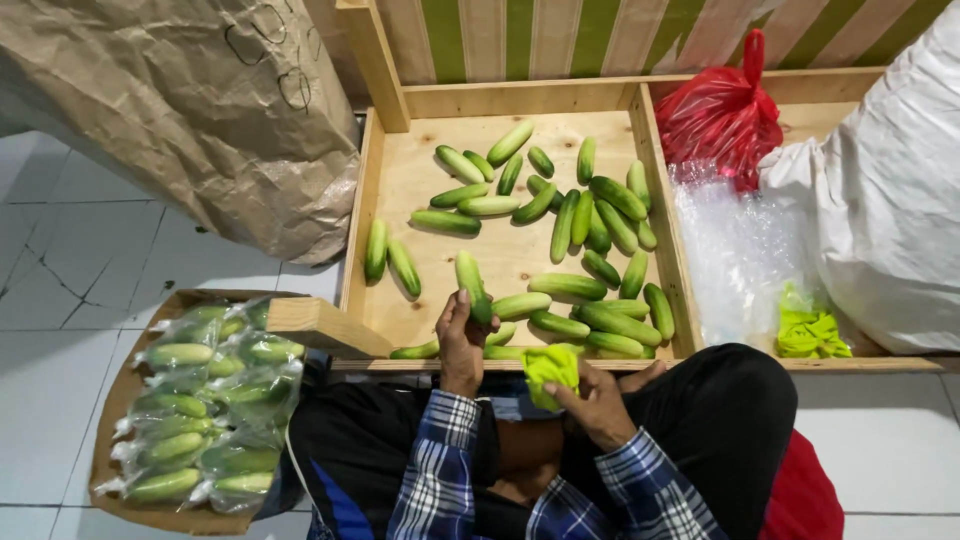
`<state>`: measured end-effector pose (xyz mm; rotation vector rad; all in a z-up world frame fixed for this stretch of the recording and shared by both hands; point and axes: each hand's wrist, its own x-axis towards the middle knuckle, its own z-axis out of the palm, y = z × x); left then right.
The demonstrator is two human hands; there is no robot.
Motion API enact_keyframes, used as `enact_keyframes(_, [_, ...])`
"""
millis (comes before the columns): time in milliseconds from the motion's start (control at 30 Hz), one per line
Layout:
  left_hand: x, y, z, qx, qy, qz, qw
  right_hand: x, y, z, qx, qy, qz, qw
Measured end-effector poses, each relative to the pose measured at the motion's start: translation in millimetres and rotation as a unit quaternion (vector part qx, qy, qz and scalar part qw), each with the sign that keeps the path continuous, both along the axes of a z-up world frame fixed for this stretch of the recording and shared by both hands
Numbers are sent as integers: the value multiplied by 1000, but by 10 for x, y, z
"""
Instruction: Packaging individual cucumbers into small plastic bags and placing them into a cardboard box
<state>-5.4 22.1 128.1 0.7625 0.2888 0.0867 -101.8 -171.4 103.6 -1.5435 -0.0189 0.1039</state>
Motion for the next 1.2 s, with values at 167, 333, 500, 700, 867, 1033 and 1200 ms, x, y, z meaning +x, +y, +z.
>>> enact_keyframes(167, [2,13,-139,20,-2,-13,1000,207,3,87,120,3,-87,989])
enact_keyframes(333, [-113,-76,-22,9,-7,-19,1000,190,246,551,218,97,-138,961])
enact_keyframes(500, [-102,-85,-166,-5,-3,-31,1000,160,273,521,264,278,-118,916])
enact_keyframes(700, [-113,-28,-263,9,9,-22,1000,92,261,676,189,235,-136,944])
enact_keyframes(867, [-212,-38,6,24,6,-21,999,134,143,573,128,123,-173,969])
enact_keyframes(1033, [-298,-84,51,6,32,-27,999,55,252,885,-63,-38,-224,972])
enact_keyframes(1200, [-411,-167,553,-28,20,-40,999,19,380,1143,-241,-363,-138,889])
